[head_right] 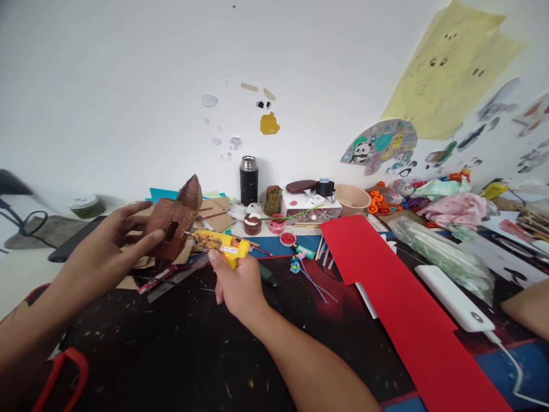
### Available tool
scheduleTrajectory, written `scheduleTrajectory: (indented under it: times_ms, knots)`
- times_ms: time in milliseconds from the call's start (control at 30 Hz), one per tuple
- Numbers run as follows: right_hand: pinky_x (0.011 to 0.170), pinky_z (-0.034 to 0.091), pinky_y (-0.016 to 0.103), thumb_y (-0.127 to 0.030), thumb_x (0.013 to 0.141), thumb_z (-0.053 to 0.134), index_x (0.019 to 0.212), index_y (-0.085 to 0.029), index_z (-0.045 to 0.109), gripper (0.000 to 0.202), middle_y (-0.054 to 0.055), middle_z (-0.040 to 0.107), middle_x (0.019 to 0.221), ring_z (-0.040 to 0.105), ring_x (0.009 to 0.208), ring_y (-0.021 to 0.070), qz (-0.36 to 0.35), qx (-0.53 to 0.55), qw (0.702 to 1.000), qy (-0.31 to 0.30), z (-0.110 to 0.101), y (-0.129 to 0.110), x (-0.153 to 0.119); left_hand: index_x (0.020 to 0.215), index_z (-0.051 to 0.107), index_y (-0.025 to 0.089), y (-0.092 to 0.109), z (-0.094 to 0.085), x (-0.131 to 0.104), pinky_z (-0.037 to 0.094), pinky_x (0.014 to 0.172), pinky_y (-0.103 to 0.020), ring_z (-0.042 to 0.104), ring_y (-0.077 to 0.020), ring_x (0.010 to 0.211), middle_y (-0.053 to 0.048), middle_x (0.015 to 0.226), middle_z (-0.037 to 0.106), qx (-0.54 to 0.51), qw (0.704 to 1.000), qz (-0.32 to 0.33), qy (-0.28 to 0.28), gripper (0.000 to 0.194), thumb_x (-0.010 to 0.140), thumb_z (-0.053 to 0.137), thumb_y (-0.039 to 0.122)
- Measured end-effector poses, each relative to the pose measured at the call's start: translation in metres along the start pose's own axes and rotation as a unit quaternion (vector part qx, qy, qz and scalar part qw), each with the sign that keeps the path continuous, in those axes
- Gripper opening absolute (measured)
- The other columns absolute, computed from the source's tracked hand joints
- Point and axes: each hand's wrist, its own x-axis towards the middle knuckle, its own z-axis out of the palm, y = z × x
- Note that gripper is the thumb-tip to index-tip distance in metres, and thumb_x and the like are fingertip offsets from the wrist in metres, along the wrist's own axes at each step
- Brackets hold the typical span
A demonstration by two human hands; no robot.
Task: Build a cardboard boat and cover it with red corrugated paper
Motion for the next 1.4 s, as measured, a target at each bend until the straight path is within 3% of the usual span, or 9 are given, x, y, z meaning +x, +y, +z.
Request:
scheduleTrajectory:
  times_ms: [333,633,1100,1400]
  knots:
    - [0.035,0.031,0.023,-0.089,0.085,0.069,0.062,-0.027,0.049,0.069,-0.009,0.039,0.037,0.045,0.031,0.0106,0.006,-0.004,1.000,-0.003,0.000,-0.002,0.000,0.156,0.056,0.018,0.008,0.000,0.000,0.072,0.088,-0.047,0.083,-0.0342,0.108,-0.018,0.129,0.082,-0.003,1.000,0.012,0.012,0.082,0.090,0.067,0.066]
    - [0.036,0.031,0.023,-0.089,0.087,0.068,0.068,-0.027,0.049,0.067,-0.010,0.040,0.038,0.046,0.032,0.0112,0.005,-0.010,1.000,-0.012,0.000,0.001,-0.001,0.157,0.055,0.016,0.012,-0.001,0.001,0.071,0.091,-0.046,0.084,-0.0330,0.110,-0.019,0.132,0.082,-0.014,1.000,0.010,0.012,0.086,0.088,0.067,0.066]
    - [0.037,0.034,0.024,-0.089,0.090,0.065,0.061,-0.028,0.048,0.070,-0.007,0.042,0.036,0.045,0.032,0.0112,0.008,-0.040,0.999,-0.026,0.003,0.007,-0.005,0.159,0.053,0.018,0.014,-0.002,-0.001,0.070,0.088,-0.047,0.084,-0.0338,0.105,-0.019,0.133,0.081,-0.012,1.000,-0.004,0.015,0.086,0.088,0.070,0.064]
    - [0.036,0.033,0.023,-0.091,0.087,0.067,0.070,-0.027,0.053,0.068,-0.009,0.043,0.038,0.044,0.032,0.0115,-0.005,-0.024,1.000,-0.010,0.002,0.005,-0.004,0.160,0.053,0.018,0.014,-0.001,-0.002,0.068,0.096,-0.051,0.082,-0.0361,0.115,-0.020,0.138,0.079,0.000,1.000,-0.007,0.010,0.087,0.090,0.068,0.066]
